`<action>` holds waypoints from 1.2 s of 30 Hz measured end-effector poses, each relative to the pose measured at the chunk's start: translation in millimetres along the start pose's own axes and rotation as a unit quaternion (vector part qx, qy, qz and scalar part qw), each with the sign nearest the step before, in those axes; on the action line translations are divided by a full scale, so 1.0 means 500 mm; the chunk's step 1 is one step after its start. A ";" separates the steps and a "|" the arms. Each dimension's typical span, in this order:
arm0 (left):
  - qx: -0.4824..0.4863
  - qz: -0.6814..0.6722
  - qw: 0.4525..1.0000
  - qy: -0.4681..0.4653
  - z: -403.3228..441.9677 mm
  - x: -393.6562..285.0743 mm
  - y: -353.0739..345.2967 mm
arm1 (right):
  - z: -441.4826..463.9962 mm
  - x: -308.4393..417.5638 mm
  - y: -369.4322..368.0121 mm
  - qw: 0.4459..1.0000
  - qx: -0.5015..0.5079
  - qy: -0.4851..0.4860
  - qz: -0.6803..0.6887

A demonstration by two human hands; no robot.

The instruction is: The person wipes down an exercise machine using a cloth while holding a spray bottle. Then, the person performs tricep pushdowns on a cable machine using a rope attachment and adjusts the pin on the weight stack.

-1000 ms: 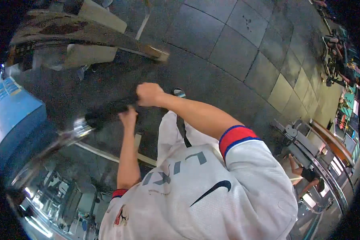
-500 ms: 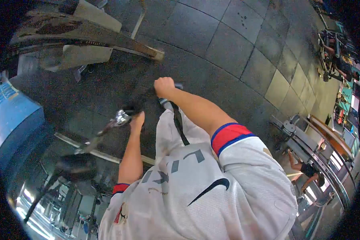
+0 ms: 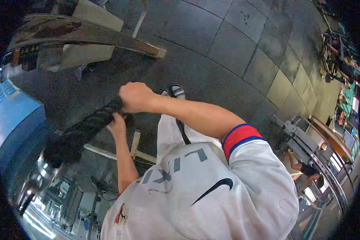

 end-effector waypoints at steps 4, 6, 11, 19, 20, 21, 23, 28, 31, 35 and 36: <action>0.004 0.204 0.951 -0.230 0.017 -0.089 0.078 | -0.022 0.098 0.058 0.998 0.031 0.043 0.043; -0.016 0.170 0.940 -0.297 0.000 -0.173 0.110 | -0.039 0.144 0.094 0.992 0.039 0.089 0.084; 0.050 -0.258 0.935 -0.239 0.000 -0.212 0.131 | -0.078 0.204 0.158 0.961 0.075 0.154 0.215; 0.169 0.197 0.961 -0.093 0.086 0.230 -0.077 | 0.057 -0.134 -0.098 0.992 0.073 -0.086 -0.049; 0.249 0.447 0.840 -0.179 0.077 0.309 -0.105 | 0.056 -0.197 -0.132 0.985 0.082 -0.125 -0.088; 0.294 0.581 0.719 -0.244 0.063 0.382 -0.119 | 0.061 -0.263 -0.167 0.972 0.068 -0.168 -0.153; 0.328 0.531 0.764 -0.164 0.023 0.473 -0.082 | 0.056 -0.362 -0.223 0.935 0.055 -0.227 -0.267; 0.422 0.529 0.736 0.001 0.014 0.366 -0.106 | 0.049 -0.434 -0.226 0.917 0.029 -0.266 -0.297; 0.409 0.576 0.702 -0.092 0.014 0.346 -0.126 | 0.064 -0.359 -0.188 0.945 0.034 -0.236 -0.225; 0.060 0.528 0.654 -0.539 -0.016 0.145 -0.138 | 0.085 -0.226 -0.121 0.975 0.057 -0.150 -0.152; 0.062 0.508 0.671 -0.537 -0.009 0.116 -0.126 | 0.083 -0.193 -0.104 0.981 0.053 -0.128 -0.134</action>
Point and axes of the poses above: each hand's wrist, its own z-axis towards the middle knuckle, its own y-axis out of the back of the hand, x = y × z, the point moved 5 cm from there along z, towards the middle knuckle, and after that the axes turned 10 degrees about -y, right-handed, at the moved point
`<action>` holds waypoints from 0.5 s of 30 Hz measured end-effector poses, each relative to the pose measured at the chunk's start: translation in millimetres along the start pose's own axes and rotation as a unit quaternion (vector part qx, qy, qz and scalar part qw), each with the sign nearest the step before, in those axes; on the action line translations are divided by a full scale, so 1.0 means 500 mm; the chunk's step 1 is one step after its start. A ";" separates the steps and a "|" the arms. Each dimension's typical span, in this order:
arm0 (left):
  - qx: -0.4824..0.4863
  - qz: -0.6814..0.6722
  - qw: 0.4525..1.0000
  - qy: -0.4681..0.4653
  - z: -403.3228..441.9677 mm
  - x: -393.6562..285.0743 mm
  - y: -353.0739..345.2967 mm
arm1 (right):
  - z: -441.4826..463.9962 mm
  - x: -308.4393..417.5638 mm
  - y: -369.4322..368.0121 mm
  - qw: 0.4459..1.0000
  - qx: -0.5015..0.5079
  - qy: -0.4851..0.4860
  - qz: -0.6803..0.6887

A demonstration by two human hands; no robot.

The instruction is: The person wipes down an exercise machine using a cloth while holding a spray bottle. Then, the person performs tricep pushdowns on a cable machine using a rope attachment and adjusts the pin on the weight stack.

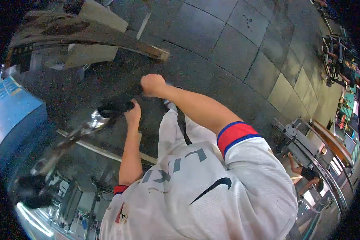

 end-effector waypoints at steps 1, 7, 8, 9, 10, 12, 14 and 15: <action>-0.012 -0.023 1.000 0.008 0.016 0.018 0.018 | -0.010 0.024 0.027 1.000 -0.007 0.024 0.017; 0.091 -0.048 0.984 0.144 0.041 0.094 0.132 | -0.103 0.143 0.155 0.988 -0.020 0.102 0.115; 0.110 0.021 0.987 0.114 0.052 0.096 0.173 | -0.119 0.158 0.173 0.984 -0.016 0.116 0.131; 0.103 -0.027 0.982 0.156 0.048 0.116 0.191 | -0.134 0.171 0.186 0.981 -0.024 0.131 0.141; 0.079 -0.013 0.983 0.164 0.032 0.133 0.201 | -0.147 0.184 0.200 0.977 -0.034 0.144 0.151; 0.017 0.075 0.987 0.144 -0.018 0.166 0.222 | -0.187 0.213 0.235 0.972 -0.016 0.160 0.173; -0.157 -0.193 0.899 0.360 -0.060 0.214 0.272 | -0.233 0.242 0.282 0.963 -0.006 0.179 0.202; -0.239 -0.294 0.821 0.427 -0.071 0.229 0.298 | -0.246 0.261 0.287 0.958 -0.012 0.217 0.188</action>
Point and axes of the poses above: each hand's wrist, its own z-axis towards the middle knuckle, its own y-axis out of the back of the hand, x = y × z, the point moved 5 cm from there along z, towards the middle knuckle, and after that the axes turned 10 degrees about -y, right-handed, at the moved point
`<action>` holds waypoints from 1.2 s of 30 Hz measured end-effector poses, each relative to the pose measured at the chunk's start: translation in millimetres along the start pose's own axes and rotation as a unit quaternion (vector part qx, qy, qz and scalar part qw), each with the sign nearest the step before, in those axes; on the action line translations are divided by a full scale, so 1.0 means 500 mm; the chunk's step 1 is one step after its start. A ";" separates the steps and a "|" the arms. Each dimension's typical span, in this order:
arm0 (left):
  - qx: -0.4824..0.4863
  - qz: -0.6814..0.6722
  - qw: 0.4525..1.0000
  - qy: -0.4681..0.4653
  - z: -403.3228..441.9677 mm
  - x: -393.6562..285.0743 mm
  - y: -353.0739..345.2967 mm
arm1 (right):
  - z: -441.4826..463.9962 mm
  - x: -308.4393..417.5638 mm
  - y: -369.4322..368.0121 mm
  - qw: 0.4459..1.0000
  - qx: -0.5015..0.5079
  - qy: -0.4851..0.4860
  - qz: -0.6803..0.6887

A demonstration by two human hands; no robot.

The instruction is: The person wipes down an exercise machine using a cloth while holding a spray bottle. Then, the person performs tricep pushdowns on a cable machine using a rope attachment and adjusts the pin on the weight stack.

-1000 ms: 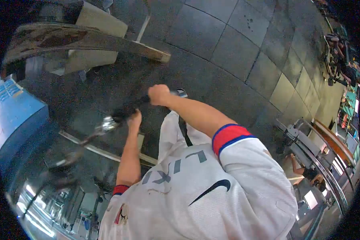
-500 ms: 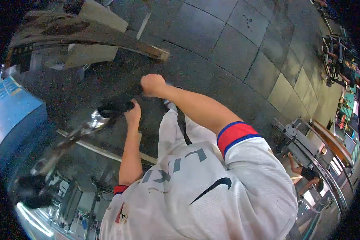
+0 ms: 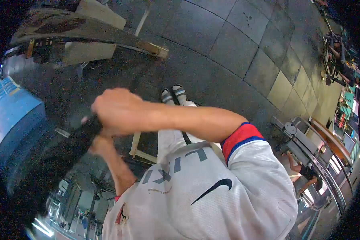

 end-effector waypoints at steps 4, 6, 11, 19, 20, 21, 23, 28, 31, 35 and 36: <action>-0.042 -0.197 0.979 0.038 0.045 -0.133 0.049 | -0.058 0.112 0.059 0.986 0.036 0.135 0.089; -0.047 -0.232 0.971 0.039 0.049 -0.164 0.036 | -0.061 0.109 0.071 0.981 0.036 0.155 0.114; 0.037 -0.105 0.992 0.063 0.011 -0.113 -0.123 | 0.031 -0.064 0.007 0.998 -0.006 -0.021 0.055; 0.563 0.327 0.742 -0.156 -0.326 0.305 -0.345 | 0.026 -0.573 -0.241 0.908 0.020 -0.293 -0.298; 0.555 0.372 0.696 -0.264 -0.361 0.345 -0.337 | 0.024 -0.631 -0.257 0.890 0.019 -0.321 -0.322; 0.517 0.414 0.647 -0.378 -0.389 0.385 -0.324 | 0.019 -0.671 -0.259 0.871 0.017 -0.349 -0.345; 0.478 0.440 0.629 -0.428 -0.403 0.409 -0.302 | -0.019 -0.679 -0.229 0.840 0.032 -0.330 -0.429; 0.587 0.370 0.707 -0.134 -0.354 0.306 -0.319 | -0.008 -0.662 -0.251 0.879 0.036 -0.356 -0.314; 0.616 0.385 0.683 -0.073 -0.323 0.270 -0.351 | 0.016 -0.579 -0.222 0.921 0.001 -0.297 -0.251; 0.369 0.365 0.779 -0.351 -0.247 0.122 -0.344 | 0.049 -0.469 -0.174 0.953 -0.006 -0.231 -0.196; 0.345 0.413 0.748 -0.388 -0.241 0.103 -0.342 | 0.053 -0.435 -0.154 0.960 -0.014 -0.213 -0.182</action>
Point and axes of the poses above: each hand's wrist, its own z-axis towards the middle knuckle, its own y-axis out of the back of the hand, x = y × z, the point moved 5 cm from there along z, towards the middle knuckle, and after that the axes turned 10 degrees about -y, right-handed, at the moved point
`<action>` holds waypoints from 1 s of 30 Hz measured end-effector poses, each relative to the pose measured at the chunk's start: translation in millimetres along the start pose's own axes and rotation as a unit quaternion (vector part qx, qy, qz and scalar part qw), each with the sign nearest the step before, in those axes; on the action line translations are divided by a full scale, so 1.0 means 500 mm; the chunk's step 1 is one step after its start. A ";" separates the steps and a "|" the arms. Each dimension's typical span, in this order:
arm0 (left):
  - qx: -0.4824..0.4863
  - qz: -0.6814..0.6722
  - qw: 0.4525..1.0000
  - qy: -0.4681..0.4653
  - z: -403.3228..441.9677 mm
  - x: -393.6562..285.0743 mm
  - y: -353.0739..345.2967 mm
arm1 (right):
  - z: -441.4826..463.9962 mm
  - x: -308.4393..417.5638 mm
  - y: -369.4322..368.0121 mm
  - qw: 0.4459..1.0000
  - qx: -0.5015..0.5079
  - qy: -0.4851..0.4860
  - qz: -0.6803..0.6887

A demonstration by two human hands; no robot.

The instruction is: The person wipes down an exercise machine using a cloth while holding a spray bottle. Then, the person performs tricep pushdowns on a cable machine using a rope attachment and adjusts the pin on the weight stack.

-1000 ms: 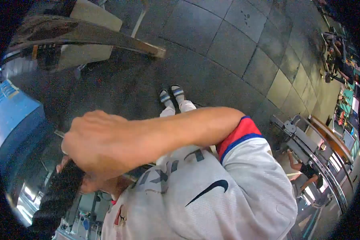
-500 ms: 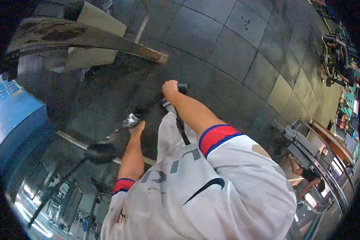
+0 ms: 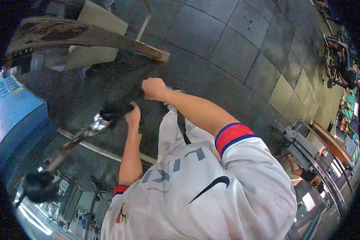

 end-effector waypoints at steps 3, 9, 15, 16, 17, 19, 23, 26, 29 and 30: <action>-0.035 -0.035 0.998 0.024 -0.008 0.060 -0.017 | -0.001 0.056 0.047 0.998 -0.005 0.048 0.039; -0.089 -0.540 0.741 0.388 0.033 0.148 0.203 | -0.071 0.154 0.175 0.987 -0.020 0.102 0.123; -0.185 -0.282 0.911 0.238 -0.041 0.214 0.279 | -0.162 0.233 0.263 0.965 -0.021 0.194 0.173; -0.217 -0.215 0.931 0.201 -0.056 0.212 0.337 | -0.186 0.244 0.282 0.960 -0.010 0.206 0.190; -0.256 -0.147 0.942 0.162 -0.035 0.207 0.422 | -0.206 0.252 0.313 0.954 -0.004 0.220 0.202; -0.301 -0.237 0.900 0.209 -0.055 0.232 0.484 | -0.245 0.276 0.355 0.945 0.061 0.234 0.221; -0.385 -0.508 0.696 0.330 -0.082 0.272 0.444 | -0.282 0.286 0.382 0.882 0.022 0.338 0.327; -0.299 -0.455 0.758 0.359 -0.061 0.246 0.327 | -0.188 0.253 0.302 0.938 0.047 0.226 0.259; -0.120 -0.414 0.845 0.315 -0.028 0.165 0.123 | -0.078 0.152 0.180 0.983 0.036 0.100 0.148; -0.014 -0.383 0.883 0.272 -0.031 0.120 0.054 | -0.044 0.106 0.111 0.990 0.028 0.083 0.108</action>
Point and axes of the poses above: each hand's wrist, its own z-axis towards the middle knuckle, its own y-axis out of the back of the hand, x = y × z, the point moved 5 cm from there along z, towards the middle knuckle, and after that the axes turned 10 degrees about -y, right-handed, at the moved point
